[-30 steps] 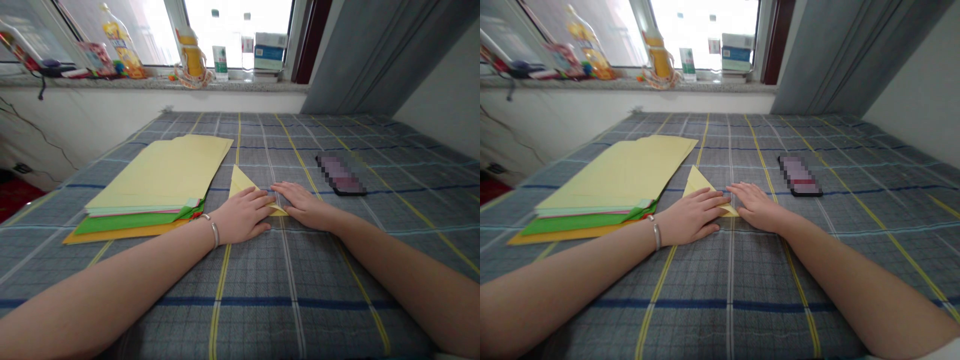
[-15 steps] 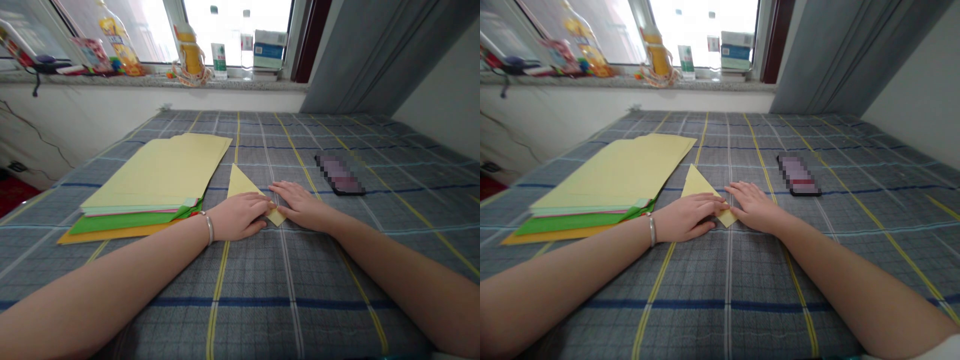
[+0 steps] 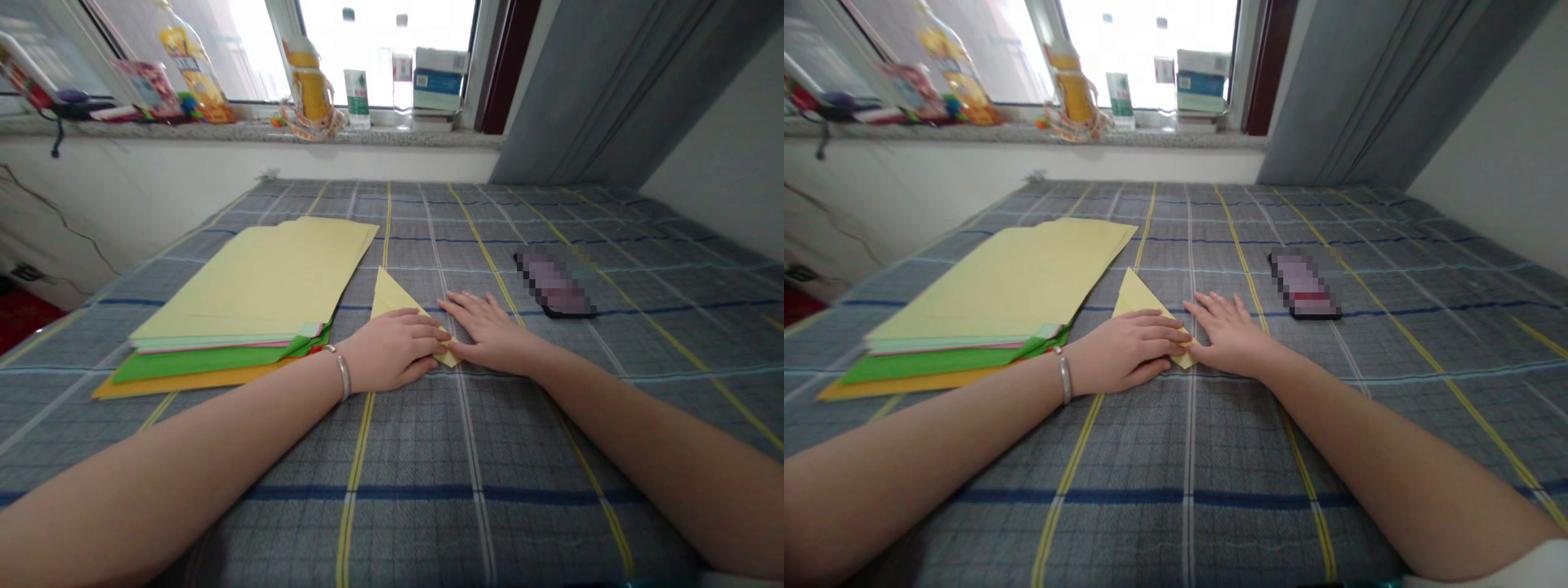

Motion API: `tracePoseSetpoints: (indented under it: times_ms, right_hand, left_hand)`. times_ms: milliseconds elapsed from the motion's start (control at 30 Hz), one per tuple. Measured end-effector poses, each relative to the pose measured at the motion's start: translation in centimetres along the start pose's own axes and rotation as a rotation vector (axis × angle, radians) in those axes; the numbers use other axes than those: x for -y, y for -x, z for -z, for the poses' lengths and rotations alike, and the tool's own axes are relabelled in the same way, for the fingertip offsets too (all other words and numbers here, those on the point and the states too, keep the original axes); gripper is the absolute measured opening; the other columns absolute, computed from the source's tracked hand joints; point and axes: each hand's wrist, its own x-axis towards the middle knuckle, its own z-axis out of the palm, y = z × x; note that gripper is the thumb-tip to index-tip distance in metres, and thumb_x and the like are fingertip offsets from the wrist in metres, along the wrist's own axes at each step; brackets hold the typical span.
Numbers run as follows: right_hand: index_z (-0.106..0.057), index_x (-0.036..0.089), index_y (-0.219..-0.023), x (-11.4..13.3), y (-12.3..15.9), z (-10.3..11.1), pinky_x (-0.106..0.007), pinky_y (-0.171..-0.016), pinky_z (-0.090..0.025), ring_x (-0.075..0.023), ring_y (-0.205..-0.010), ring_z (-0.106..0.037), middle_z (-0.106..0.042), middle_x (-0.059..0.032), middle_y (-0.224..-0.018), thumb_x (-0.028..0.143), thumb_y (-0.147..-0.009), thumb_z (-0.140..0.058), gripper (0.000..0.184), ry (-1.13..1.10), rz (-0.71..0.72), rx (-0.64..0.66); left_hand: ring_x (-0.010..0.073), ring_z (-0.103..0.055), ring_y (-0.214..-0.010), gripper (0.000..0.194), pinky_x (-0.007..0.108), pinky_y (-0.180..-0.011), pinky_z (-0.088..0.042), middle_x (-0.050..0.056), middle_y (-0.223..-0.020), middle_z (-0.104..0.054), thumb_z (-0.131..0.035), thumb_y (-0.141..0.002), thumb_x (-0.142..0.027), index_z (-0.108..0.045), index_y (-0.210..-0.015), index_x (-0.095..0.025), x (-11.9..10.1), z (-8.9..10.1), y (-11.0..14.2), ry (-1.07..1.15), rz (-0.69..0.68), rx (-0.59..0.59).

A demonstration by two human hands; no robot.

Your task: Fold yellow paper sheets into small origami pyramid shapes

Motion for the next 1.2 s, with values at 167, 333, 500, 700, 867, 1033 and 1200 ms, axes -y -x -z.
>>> tracePoseSetpoints:
  times_ms: [167,333,500,700,867,1033,1200]
  right_hand:
    - [-0.023,0.023,-0.151,0.0,-0.2,0.0,-0.060,-0.114,-0.006,-0.0302,-0.145,-0.013,-0.021,-0.0093,-0.158,0.043,-0.087,-0.041,0.070,-0.008,0.000,0.007]
    - [-0.016,0.020,-0.153,-0.1,-0.2,0.2,-0.060,-0.115,-0.004,-0.0291,-0.146,-0.007,-0.014,-0.0079,-0.160,0.033,-0.082,-0.041,0.076,-0.020,-0.006,0.053]
    - [-0.016,0.020,-0.153,-0.4,-0.2,0.2,-0.060,-0.115,-0.006,-0.0301,-0.146,-0.008,-0.015,-0.0088,-0.159,0.030,-0.080,-0.042,0.078,-0.037,0.019,0.039]
    - [-0.015,0.020,-0.153,-1.0,-0.1,0.2,-0.057,-0.116,-0.008,-0.0288,-0.146,-0.008,-0.015,-0.0084,-0.159,0.023,-0.076,-0.043,0.082,-0.028,0.015,0.067]
    - [-0.018,0.023,-0.153,-1.7,-0.2,-0.3,-0.057,-0.115,-0.011,-0.0301,-0.146,-0.010,-0.016,-0.0061,-0.159,0.024,-0.076,-0.044,0.082,-0.031,0.049,0.041]
    - [-0.021,0.023,-0.152,-2.1,-0.2,-0.6,-0.057,-0.116,-0.011,-0.0302,-0.146,-0.010,-0.015,-0.0054,-0.160,0.024,-0.076,-0.044,0.080,-0.026,0.065,0.031]
    - [-0.026,0.023,-0.150,-1.7,0.0,-0.3,-0.055,-0.116,-0.012,-0.0294,-0.146,-0.012,-0.019,-0.0066,-0.159,0.019,-0.074,-0.044,0.078,-0.040,0.057,0.026]
  left_hand:
    - [0.0211,-0.055,-0.120,0.026,0.041,-0.105,-0.042,0.006,-0.124,-0.064,-0.047,-0.094,-0.025,-0.065,-0.112,-0.019,0.4,0.0,0.0,0.014,-0.010,-0.009]
    - [0.0209,-0.055,-0.120,0.025,0.040,-0.106,-0.042,0.006,-0.123,-0.065,-0.045,-0.095,-0.023,-0.067,-0.107,-0.018,0.8,0.3,0.2,0.000,-0.026,0.005]
    - [0.0205,-0.057,-0.118,0.023,0.039,-0.105,-0.044,0.007,-0.118,-0.067,-0.047,-0.094,-0.023,-0.069,-0.102,-0.018,0.7,0.6,0.3,0.002,-0.024,-0.014]
    - [0.0206,-0.060,-0.114,0.025,0.037,-0.103,-0.047,0.008,-0.113,-0.070,-0.049,-0.092,-0.023,-0.069,-0.104,-0.016,0.9,0.9,0.5,0.032,-0.008,-0.012]
    - [0.0193,-0.061,-0.114,0.023,0.035,-0.102,-0.048,0.008,-0.110,-0.071,-0.051,-0.090,-0.021,-0.071,-0.101,-0.017,1.3,1.0,0.9,0.086,-0.003,-0.035]
    - [0.0192,-0.062,-0.111,0.023,0.034,-0.099,-0.050,0.007,-0.105,-0.073,-0.051,-0.090,-0.019,-0.072,-0.099,-0.017,1.6,1.0,1.2,0.121,0.000,-0.056]
    - [0.0197,-0.063,-0.106,0.023,0.034,-0.096,-0.051,0.007,-0.102,-0.072,-0.050,-0.090,-0.020,-0.071,-0.098,-0.015,1.5,0.8,1.2,0.097,0.005,-0.089]
